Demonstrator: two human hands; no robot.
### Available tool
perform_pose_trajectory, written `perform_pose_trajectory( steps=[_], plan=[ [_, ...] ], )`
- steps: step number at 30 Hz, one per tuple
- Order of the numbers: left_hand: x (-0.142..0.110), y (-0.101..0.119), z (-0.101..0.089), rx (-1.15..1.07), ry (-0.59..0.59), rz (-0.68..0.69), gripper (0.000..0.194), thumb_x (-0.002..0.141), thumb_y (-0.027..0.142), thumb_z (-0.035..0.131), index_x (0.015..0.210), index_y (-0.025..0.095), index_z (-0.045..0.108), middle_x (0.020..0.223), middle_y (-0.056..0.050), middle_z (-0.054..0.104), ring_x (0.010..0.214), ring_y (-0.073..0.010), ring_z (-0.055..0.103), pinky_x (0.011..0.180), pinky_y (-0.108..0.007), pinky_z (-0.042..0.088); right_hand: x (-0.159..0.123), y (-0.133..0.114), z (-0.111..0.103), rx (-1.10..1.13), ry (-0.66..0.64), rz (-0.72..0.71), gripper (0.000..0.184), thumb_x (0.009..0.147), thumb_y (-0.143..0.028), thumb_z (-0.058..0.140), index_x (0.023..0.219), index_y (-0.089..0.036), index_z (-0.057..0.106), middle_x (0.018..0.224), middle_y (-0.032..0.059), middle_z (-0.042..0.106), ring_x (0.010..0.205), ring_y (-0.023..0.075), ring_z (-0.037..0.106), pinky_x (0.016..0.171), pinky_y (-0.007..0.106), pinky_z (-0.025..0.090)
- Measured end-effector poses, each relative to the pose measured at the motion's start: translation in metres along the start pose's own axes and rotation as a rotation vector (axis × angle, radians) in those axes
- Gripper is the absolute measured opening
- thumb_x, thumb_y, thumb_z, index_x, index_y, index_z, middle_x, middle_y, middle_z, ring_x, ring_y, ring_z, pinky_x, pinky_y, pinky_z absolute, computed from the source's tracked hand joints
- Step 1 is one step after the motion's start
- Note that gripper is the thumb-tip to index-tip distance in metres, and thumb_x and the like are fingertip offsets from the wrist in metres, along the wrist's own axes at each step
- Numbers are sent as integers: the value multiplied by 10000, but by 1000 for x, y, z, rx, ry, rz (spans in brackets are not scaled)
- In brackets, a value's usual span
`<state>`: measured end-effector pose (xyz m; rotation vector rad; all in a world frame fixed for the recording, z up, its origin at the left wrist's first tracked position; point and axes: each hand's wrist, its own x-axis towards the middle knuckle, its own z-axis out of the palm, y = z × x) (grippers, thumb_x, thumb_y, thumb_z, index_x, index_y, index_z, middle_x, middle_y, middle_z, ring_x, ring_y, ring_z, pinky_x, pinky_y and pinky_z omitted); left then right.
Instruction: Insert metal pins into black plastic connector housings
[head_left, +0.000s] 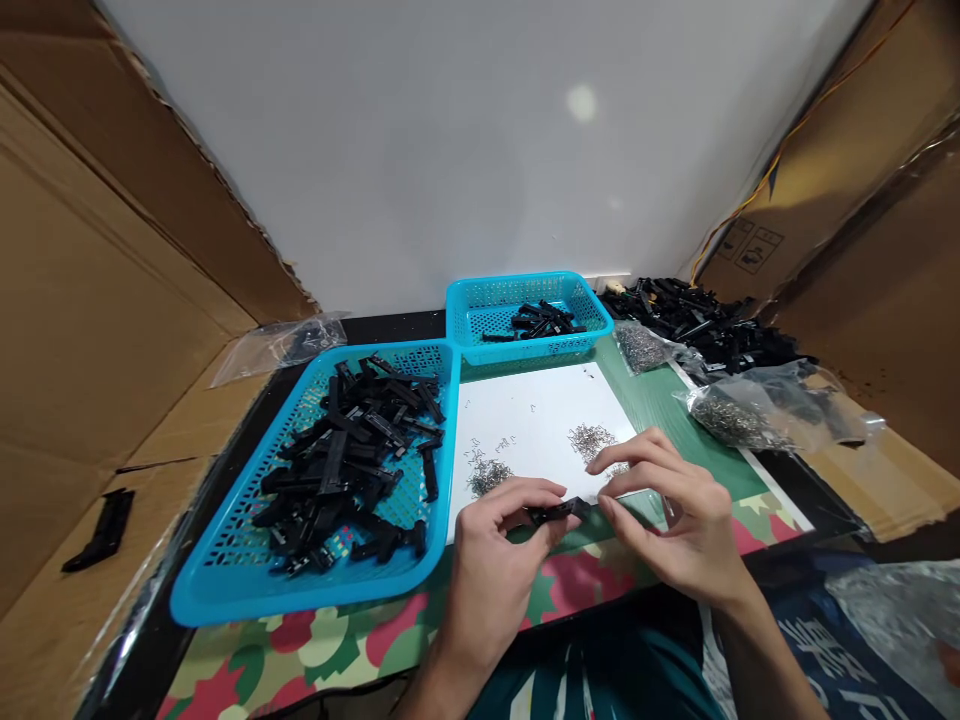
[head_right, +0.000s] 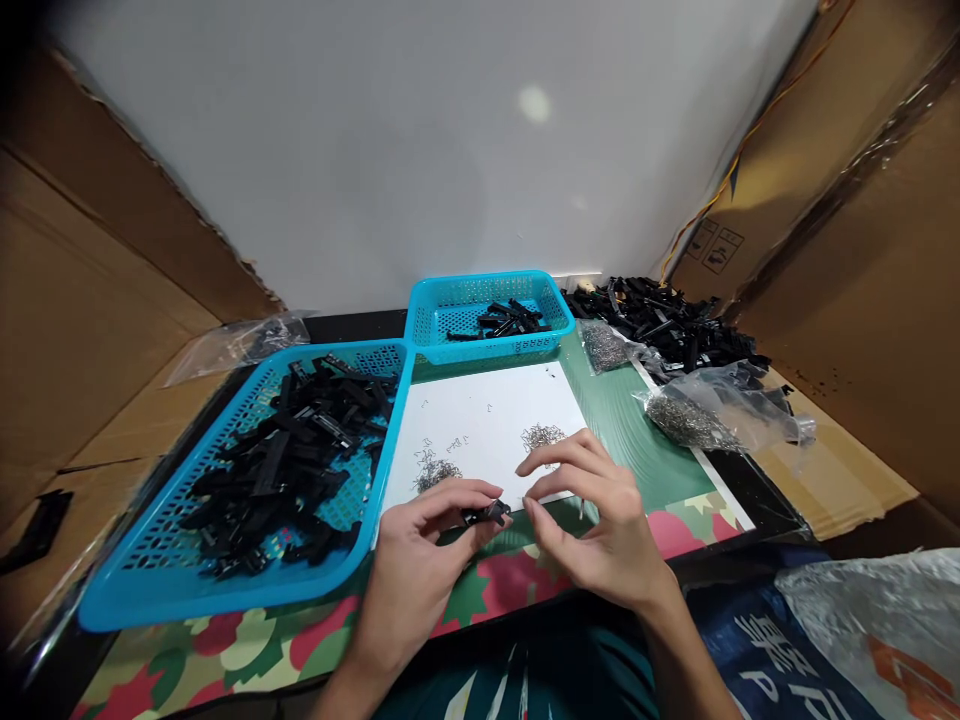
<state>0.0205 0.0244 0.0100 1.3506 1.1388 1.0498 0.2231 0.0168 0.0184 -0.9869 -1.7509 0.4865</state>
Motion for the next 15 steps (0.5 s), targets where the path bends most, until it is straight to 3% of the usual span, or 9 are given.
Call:
perform_pose_trajectory(
  steps=[5, 8, 11, 15],
  plan=[
    [-1, 3, 2, 155, -93, 41, 185, 1023, 321, 661, 1079, 228, 811, 1103, -77, 775, 1023, -248, 710, 913, -357, 544, -6, -3, -1, -8, -121, -6, 196, 883, -58, 701, 911, -246, 653, 1128, 74, 784, 905, 253, 664, 825, 436, 501],
    [-5, 4, 3, 273, -163, 75, 284, 1101, 299, 491, 1066, 222, 762, 1082, -68, 718, 987, -226, 673, 883, -343, 512, -9, -3, 2, -73, -131, -25, 205, 899, -55, 693, 955, -246, 643, 1107, 73, 780, 910, 248, 663, 829, 429, 494],
    [-8, 3, 2, 349, -138, 83, 293, 1112, 304, 461, 1035, 221, 732, 1038, -58, 686, 956, -222, 654, 845, -333, 498, -10, -2, 5, -91, -88, -2, 191, 928, -64, 669, 972, -248, 645, 1108, 78, 770, 920, 252, 669, 836, 433, 484],
    [-9, 0, -1, 352, -132, 63, 314, 1113, 339, 476, 1181, 233, 763, 1002, -59, 709, 929, -232, 676, 842, -339, 515, -8, 0, 5, -91, -39, 26, 174, 949, -79, 657, 950, -252, 651, 1065, 67, 768, 927, 254, 683, 855, 434, 476]
  ],
)
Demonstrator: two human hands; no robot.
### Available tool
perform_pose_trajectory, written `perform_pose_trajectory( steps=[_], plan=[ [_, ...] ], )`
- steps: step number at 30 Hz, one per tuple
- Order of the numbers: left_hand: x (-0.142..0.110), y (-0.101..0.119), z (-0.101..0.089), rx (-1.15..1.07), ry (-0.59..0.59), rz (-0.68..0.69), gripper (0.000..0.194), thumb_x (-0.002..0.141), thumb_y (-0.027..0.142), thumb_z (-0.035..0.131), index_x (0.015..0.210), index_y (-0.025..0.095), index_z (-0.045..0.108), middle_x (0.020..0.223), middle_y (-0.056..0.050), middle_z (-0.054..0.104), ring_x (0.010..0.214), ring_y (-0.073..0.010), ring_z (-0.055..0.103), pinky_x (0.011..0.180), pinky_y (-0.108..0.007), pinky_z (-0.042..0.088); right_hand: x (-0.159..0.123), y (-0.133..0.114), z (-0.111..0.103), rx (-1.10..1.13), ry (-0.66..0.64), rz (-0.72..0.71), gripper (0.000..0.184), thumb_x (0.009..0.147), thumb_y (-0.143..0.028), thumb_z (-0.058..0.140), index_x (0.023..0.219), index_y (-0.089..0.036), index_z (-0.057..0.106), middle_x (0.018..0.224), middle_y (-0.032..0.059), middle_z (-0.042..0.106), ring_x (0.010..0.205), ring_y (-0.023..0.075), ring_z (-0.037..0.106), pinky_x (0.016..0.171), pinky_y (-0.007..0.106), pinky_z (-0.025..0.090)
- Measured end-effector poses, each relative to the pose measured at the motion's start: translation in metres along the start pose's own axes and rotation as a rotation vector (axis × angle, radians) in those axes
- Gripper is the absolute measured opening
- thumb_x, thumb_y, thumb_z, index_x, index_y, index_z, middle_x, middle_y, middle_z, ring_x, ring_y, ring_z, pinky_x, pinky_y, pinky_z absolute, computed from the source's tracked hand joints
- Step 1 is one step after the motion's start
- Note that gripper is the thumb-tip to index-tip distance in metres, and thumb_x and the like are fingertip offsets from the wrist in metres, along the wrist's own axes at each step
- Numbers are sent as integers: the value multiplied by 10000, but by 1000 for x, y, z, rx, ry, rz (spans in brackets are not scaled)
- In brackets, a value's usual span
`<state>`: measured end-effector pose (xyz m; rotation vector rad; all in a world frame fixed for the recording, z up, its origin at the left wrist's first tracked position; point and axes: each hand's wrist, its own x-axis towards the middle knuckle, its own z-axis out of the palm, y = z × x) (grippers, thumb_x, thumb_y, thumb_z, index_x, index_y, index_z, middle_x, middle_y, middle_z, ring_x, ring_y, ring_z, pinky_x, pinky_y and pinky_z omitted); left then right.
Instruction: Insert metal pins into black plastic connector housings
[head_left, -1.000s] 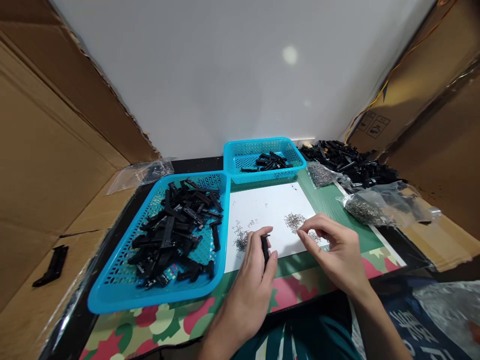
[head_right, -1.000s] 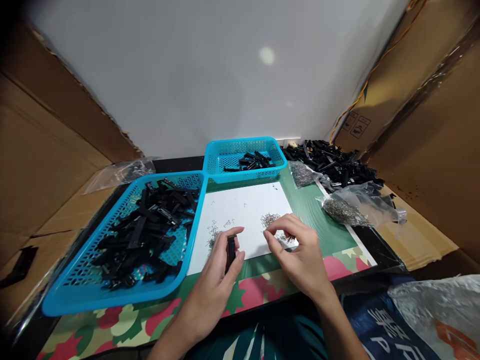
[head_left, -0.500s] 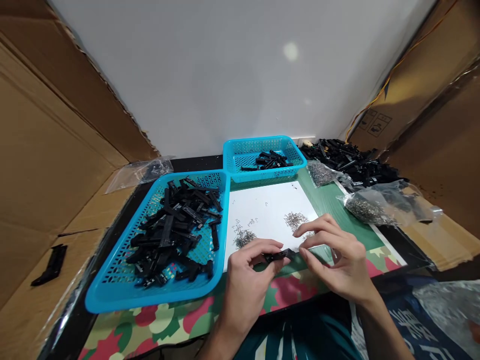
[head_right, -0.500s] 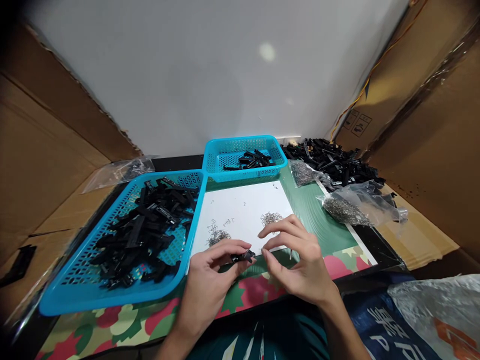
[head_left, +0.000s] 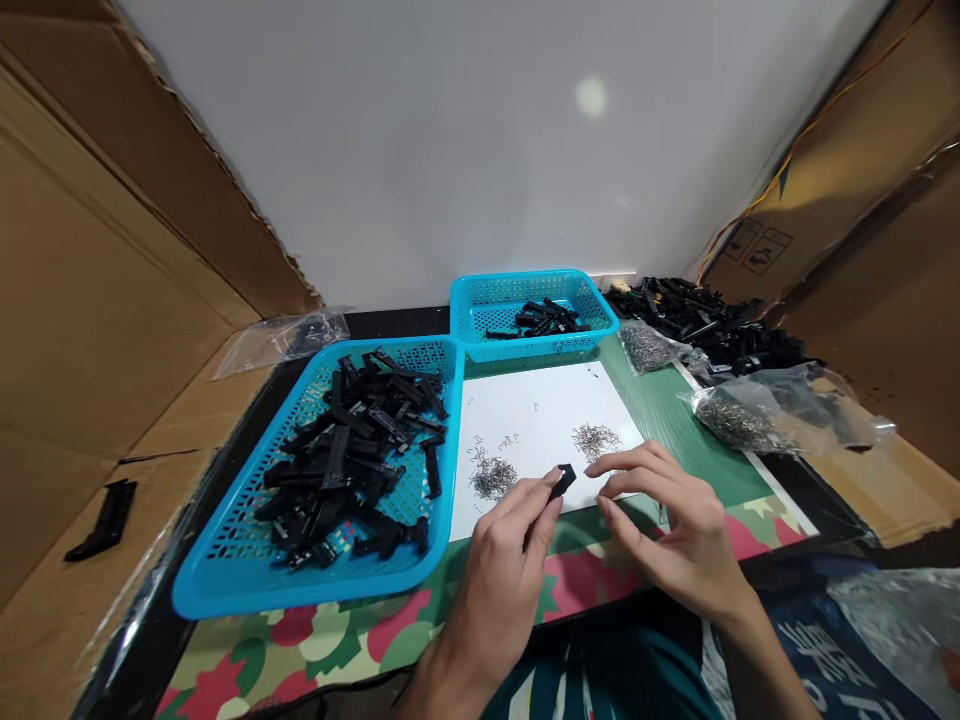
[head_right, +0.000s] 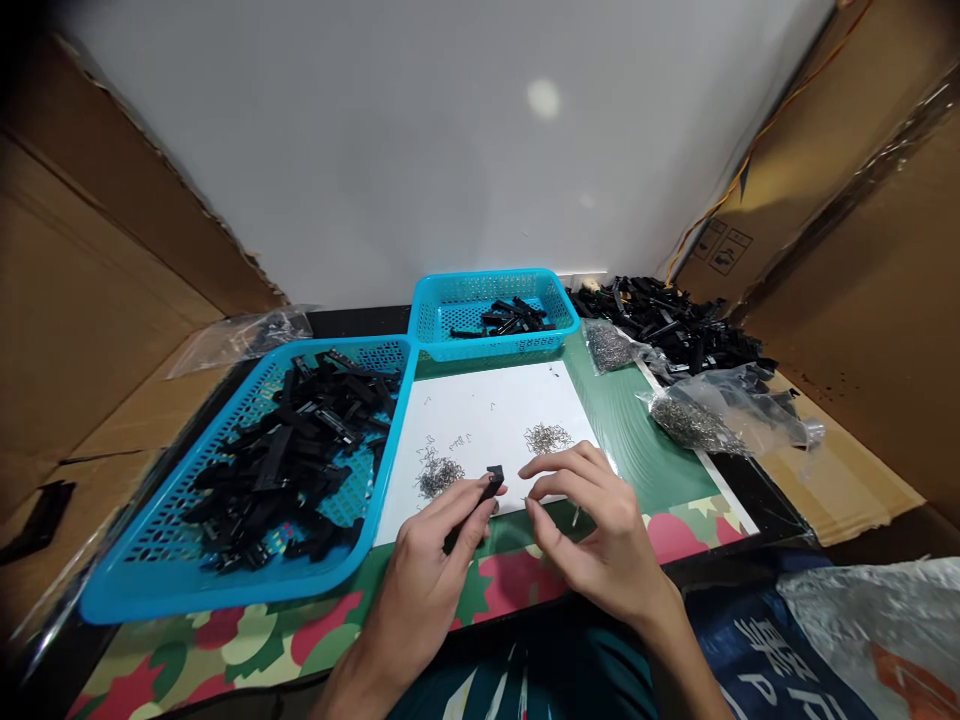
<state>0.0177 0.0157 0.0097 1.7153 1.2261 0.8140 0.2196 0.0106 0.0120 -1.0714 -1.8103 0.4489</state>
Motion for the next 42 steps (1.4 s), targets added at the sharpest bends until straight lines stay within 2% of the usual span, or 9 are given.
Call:
perform_pose_trajectory(
  steps=[4, 7, 11, 13, 16, 19, 24, 33, 42],
  plan=[
    [-1, -4, -2, 35, 13, 16, 377, 1114, 365, 495, 1411, 259, 700, 970, -54, 707, 902, -229, 682, 839, -341, 533, 2, 2, -5, -7, -2, 44, 141, 968, -116, 661, 916, -247, 649, 1046, 57, 767, 941, 248, 687, 869, 420, 478],
    [-2, -9, -2, 140, 9, 59, 425, 1143, 350, 406, 1512, 293, 611, 1040, -58, 659, 919, -213, 670, 822, -333, 536, 2, 6, -8, 1, -19, 131, 141, 995, -169, 659, 880, -245, 632, 1029, 52, 761, 947, 247, 676, 865, 407, 478],
    [-6, -21, 1, 322, -11, 135, 491, 1140, 207, 312, 1599, 318, 445, 1235, -86, 628, 1139, -263, 648, 965, -418, 528, 4, 11, -7, 6, -39, 222, 144, 1028, -228, 649, 884, -241, 645, 975, 45, 750, 947, 247, 651, 861, 397, 466],
    [-7, -27, 4, 392, 37, 169, 468, 1117, 145, 343, 1540, 304, 464, 1254, -87, 633, 1197, -288, 631, 993, -451, 516, 5, 12, -3, 3, -62, 261, 143, 1035, -241, 643, 893, -238, 660, 956, 46, 744, 945, 250, 637, 857, 398, 461],
    [-7, -30, 9, 411, 94, 174, 294, 1109, 148, 424, 1337, 285, 550, 1164, -64, 644, 1112, -281, 657, 904, -422, 530, 7, 13, 7, -16, -102, 316, 146, 1038, -233, 629, 897, -233, 666, 943, 47, 732, 934, 254, 617, 830, 396, 456],
    [-8, -28, 10, 411, 65, 177, 194, 1112, 146, 438, 1214, 266, 552, 1116, -50, 635, 1054, -268, 651, 879, -419, 521, 9, 14, 18, -69, -146, 326, 132, 1036, -198, 614, 917, -225, 665, 946, 48, 722, 943, 257, 598, 833, 401, 450],
    [-9, -25, 7, 425, -17, 182, 275, 1064, 14, 402, 1120, 252, 528, 1072, -30, 602, 1011, -255, 617, 852, -411, 505, 12, 19, 29, -130, -197, 297, 130, 1027, -147, 609, 925, -216, 651, 951, 47, 716, 959, 257, 581, 873, 416, 444],
    [-6, -19, 10, 511, -20, 222, 215, 1079, 54, 414, 1113, 243, 512, 1026, -38, 611, 956, -272, 602, 809, -430, 522, 12, 21, 34, -239, -149, 252, 143, 1017, -129, 611, 906, -217, 630, 925, 49, 686, 946, 262, 571, 857, 405, 434],
    [-8, -18, 9, 460, -44, 199, 200, 1071, 46, 450, 1103, 237, 498, 1050, -44, 617, 995, -271, 628, 823, -424, 545, 12, 21, 36, -295, -169, 182, 192, 1034, -127, 571, 868, -223, 560, 907, 52, 655, 924, 264, 554, 829, 390, 427]
  ],
)
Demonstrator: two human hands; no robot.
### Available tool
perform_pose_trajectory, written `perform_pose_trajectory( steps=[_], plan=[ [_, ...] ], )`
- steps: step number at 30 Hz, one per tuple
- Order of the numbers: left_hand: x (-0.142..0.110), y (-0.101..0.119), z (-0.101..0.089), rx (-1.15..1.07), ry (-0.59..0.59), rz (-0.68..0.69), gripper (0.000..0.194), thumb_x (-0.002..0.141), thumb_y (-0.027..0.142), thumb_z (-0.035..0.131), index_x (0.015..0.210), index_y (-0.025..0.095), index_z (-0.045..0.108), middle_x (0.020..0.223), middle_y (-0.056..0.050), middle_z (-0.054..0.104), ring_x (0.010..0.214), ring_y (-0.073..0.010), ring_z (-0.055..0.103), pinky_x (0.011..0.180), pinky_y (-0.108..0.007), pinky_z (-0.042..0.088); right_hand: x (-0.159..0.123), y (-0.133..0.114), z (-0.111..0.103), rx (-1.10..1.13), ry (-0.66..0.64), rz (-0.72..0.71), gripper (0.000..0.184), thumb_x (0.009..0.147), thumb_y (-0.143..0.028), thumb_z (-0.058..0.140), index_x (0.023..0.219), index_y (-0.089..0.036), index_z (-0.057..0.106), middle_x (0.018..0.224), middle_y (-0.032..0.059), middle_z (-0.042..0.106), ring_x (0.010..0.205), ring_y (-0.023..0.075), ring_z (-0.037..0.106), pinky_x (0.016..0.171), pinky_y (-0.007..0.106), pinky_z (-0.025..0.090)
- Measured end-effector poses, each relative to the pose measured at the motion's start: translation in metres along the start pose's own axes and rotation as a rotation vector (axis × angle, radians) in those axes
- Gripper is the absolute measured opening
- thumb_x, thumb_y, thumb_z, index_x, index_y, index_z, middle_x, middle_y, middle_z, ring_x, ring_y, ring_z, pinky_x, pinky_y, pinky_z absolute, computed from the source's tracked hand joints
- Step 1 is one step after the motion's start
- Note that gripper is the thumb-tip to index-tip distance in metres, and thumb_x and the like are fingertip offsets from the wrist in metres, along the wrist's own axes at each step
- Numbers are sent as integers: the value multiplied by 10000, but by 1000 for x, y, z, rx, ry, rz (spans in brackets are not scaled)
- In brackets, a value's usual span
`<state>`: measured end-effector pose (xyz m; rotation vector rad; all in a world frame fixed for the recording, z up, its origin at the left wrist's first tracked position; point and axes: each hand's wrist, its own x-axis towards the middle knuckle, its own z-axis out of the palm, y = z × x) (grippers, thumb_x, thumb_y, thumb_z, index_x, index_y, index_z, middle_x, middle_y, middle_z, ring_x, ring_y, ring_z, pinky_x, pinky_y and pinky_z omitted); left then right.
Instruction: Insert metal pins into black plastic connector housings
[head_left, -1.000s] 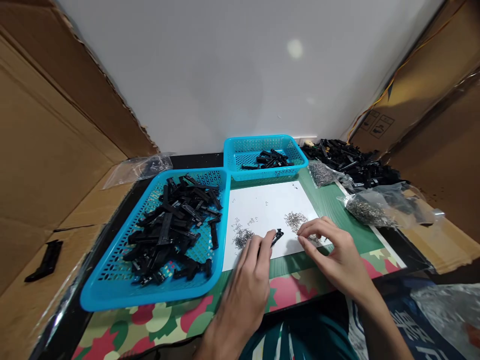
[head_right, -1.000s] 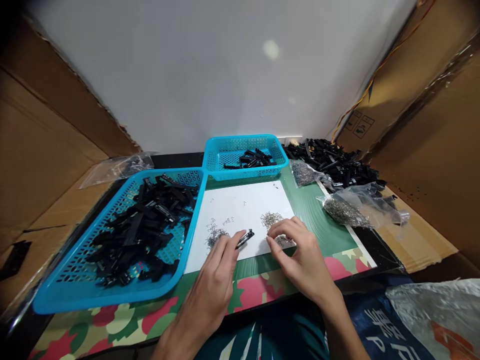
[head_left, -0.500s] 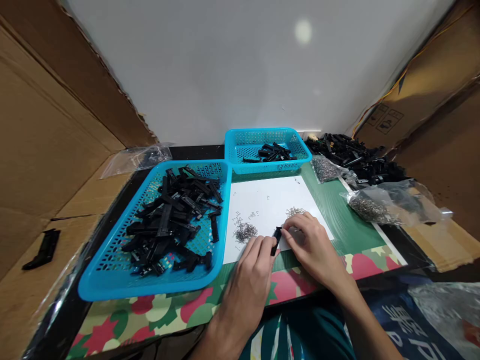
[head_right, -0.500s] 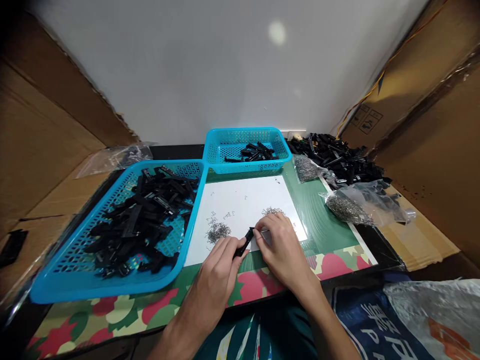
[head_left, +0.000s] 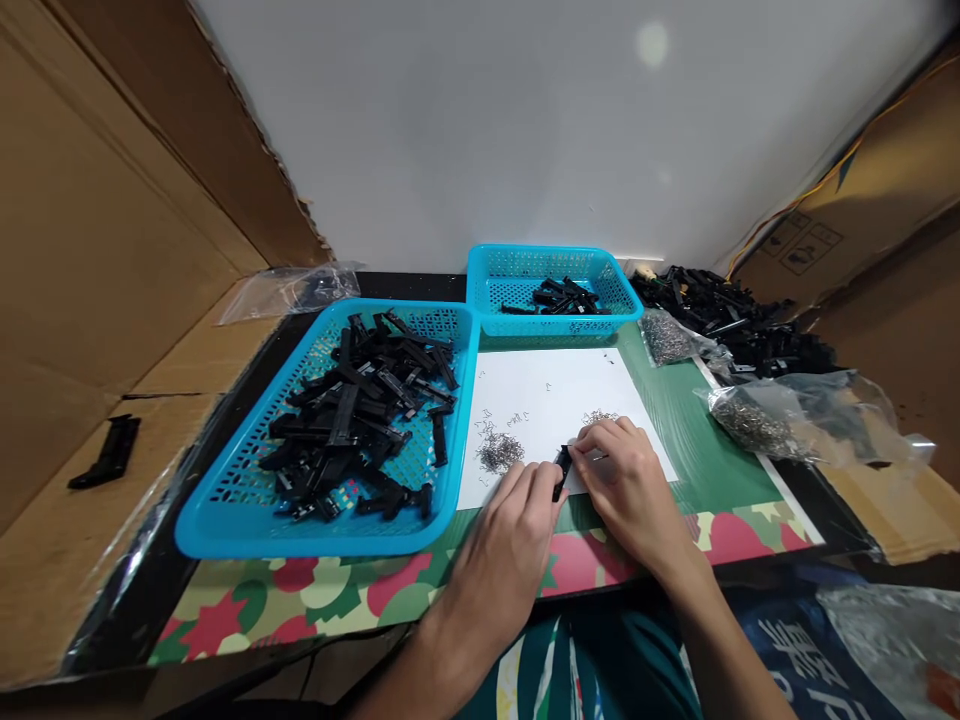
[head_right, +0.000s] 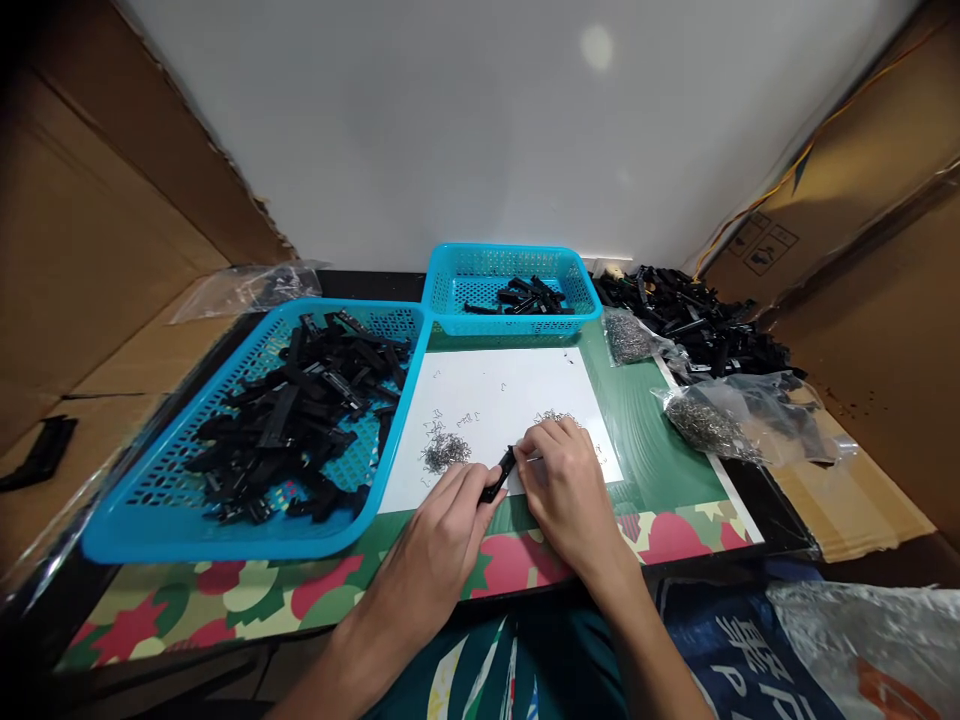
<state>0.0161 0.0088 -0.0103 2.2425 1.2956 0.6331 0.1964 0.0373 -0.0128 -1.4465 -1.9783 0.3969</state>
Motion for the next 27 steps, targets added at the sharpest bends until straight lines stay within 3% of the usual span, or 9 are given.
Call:
perform_pose_trajectory(
  steps=[5, 10, 15, 19, 23, 27],
  plan=[
    [2, 0, 2, 0, 21, -1, 181, 1079, 59, 454, 1101, 231, 509, 1033, -41, 624, 990, -266, 636, 830, -419, 549, 3, 1, -6, -18, -80, -2, 203, 1045, -124, 558, 874, -225, 602, 944, 58, 673, 939, 272, 566, 850, 408, 443],
    [1, -1, 2, -3, 18, -14, 184, 1078, 62, 465, 1098, 238, 517, 1040, -36, 630, 994, -266, 633, 820, -413, 540, -2, 8, -16, 17, -113, 37, 111, 1053, -228, 610, 1100, -254, 708, 1206, 86, 653, 1113, 295, 563, 951, 445, 492],
    [0, -2, 3, 2, 4, -30, 177, 1084, 75, 472, 1091, 243, 525, 1036, -26, 621, 984, -262, 616, 817, -419, 521, -7, 12, -24, 78, -84, 73, 319, 1118, -246, 429, 1311, -311, 675, 1335, 94, 575, 1175, 274, 588, 974, 441, 527],
    [-1, -4, 4, 3, 3, -21, 181, 1085, 75, 472, 1108, 244, 530, 1039, -24, 621, 980, -259, 611, 819, -422, 521, -5, 12, -31, 127, -42, 44, 357, 1146, -284, 386, 1398, -340, 632, 1390, 87, 540, 1245, 242, 612, 983, 391, 537],
    [-2, -4, 4, 41, 2, -3, 178, 1084, 74, 468, 1081, 237, 541, 1036, -34, 621, 990, -266, 609, 831, -431, 531, 0, 9, -34, 65, -15, 31, 365, 1145, -256, 367, 1384, -312, 637, 1259, 93, 619, 1135, 252, 634, 896, 387, 526],
    [-3, -3, 3, 55, -5, 6, 213, 1070, 40, 454, 1032, 230, 542, 1039, -44, 623, 999, -265, 608, 853, -439, 541, 6, 1, -29, 30, -102, 76, 219, 1126, -285, 474, 1147, -250, 689, 1004, 62, 696, 944, 260, 620, 827, 399, 478]
  ],
)
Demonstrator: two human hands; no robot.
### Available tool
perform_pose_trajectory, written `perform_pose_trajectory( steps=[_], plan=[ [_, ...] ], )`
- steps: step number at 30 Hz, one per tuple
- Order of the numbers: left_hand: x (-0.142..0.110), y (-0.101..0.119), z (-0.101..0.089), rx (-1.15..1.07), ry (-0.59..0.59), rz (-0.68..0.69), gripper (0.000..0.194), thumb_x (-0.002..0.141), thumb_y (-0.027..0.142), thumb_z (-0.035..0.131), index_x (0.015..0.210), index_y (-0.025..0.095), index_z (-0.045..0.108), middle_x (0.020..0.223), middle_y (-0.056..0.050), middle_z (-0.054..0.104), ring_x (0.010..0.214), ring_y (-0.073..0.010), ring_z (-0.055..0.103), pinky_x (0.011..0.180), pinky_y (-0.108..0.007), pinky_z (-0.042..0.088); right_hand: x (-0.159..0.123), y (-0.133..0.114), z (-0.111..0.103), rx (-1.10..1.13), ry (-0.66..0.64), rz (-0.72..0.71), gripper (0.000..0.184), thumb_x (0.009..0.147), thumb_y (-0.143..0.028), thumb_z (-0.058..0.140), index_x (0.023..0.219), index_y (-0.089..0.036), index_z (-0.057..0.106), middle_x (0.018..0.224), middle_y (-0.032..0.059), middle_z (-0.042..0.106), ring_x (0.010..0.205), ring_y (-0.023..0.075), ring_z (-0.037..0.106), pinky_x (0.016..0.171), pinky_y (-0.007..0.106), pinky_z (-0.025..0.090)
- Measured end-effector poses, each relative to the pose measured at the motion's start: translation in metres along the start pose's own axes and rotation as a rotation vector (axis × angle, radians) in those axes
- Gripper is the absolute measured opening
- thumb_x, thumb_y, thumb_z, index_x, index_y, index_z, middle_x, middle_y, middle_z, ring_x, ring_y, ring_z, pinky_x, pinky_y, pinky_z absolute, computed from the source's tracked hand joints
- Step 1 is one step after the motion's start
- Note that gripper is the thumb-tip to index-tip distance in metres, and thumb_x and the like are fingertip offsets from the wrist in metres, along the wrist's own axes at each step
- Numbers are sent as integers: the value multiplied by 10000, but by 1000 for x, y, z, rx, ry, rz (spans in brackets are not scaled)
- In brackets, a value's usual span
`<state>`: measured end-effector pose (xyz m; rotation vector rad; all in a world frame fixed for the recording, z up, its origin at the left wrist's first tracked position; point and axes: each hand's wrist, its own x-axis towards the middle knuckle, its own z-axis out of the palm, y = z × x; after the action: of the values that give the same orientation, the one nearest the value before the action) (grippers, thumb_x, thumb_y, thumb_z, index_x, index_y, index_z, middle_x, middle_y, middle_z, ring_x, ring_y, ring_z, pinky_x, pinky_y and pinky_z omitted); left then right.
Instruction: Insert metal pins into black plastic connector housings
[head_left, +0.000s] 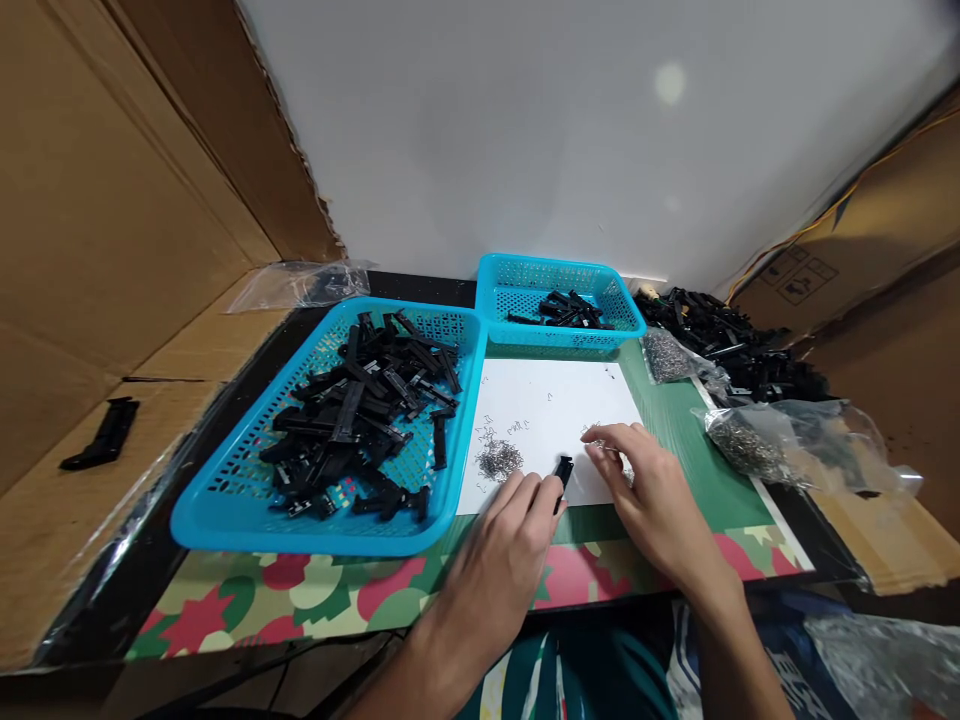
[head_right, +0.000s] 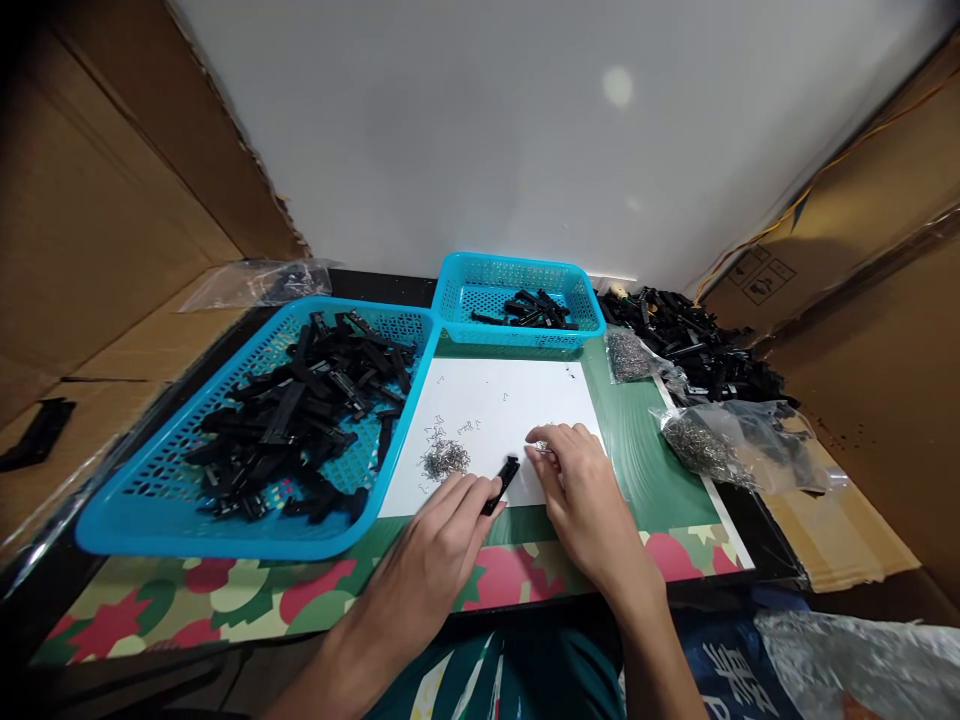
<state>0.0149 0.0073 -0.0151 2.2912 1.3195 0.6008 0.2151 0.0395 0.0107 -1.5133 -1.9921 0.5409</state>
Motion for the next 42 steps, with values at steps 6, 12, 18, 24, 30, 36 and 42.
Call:
perform_pose_trajectory(
  steps=[6, 12, 18, 24, 30, 36, 42],
  plan=[
    [1, 2, -2, -36, 10, -6, 192, 1082, 66, 455, 1035, 230, 543, 1042, -47, 633, 1013, -260, 616, 874, -438, 549, 8, -1, 9, -52, -97, 1, 131, 1054, -202, 613, 946, -224, 682, 972, 58, 709, 955, 266, 619, 847, 403, 459],
    [1, 3, -3, -44, 22, -16, 158, 1086, 86, 475, 1066, 232, 532, 1030, -42, 634, 993, -264, 626, 838, -430, 547, 9, 6, 10, -38, -123, -17, 180, 1015, -99, 587, 953, -231, 693, 973, 59, 725, 965, 268, 631, 832, 394, 471],
    [0, 2, -1, -35, 26, -20, 145, 1088, 93, 483, 1100, 229, 531, 1027, -38, 629, 995, -268, 635, 841, -435, 548, 6, 4, 8, 20, -57, -9, 168, 974, -106, 636, 870, -224, 693, 875, 41, 715, 875, 249, 630, 773, 370, 451],
    [-1, 3, -3, -43, 31, -9, 141, 1091, 96, 476, 1093, 228, 527, 1015, -35, 621, 987, -268, 630, 829, -435, 546, 2, 6, 15, 38, -12, -33, 179, 979, -126, 639, 830, -218, 673, 801, 27, 653, 825, 231, 591, 743, 357, 421],
    [-1, 1, -1, -52, 26, -13, 186, 1069, 58, 489, 1105, 236, 527, 1035, -36, 625, 997, -264, 630, 840, -427, 544, 0, 7, 22, -75, 8, -92, 222, 998, -133, 603, 795, -222, 584, 783, 21, 594, 794, 228, 534, 758, 368, 386],
    [1, 1, -1, -45, 25, 5, 210, 1067, 42, 476, 1131, 238, 517, 1033, -35, 632, 999, -266, 638, 841, -431, 543, 1, 4, 16, -59, -92, -71, 231, 1033, -144, 565, 820, -223, 602, 813, 23, 613, 814, 226, 554, 764, 365, 404],
    [1, 1, -1, -40, 35, 9, 155, 1085, 84, 487, 1099, 236, 516, 1042, -37, 635, 1008, -261, 640, 850, -431, 551, 2, 0, 12, -99, -113, -59, 203, 1021, -117, 554, 912, -215, 696, 883, 57, 675, 904, 264, 584, 824, 403, 443]
  ],
)
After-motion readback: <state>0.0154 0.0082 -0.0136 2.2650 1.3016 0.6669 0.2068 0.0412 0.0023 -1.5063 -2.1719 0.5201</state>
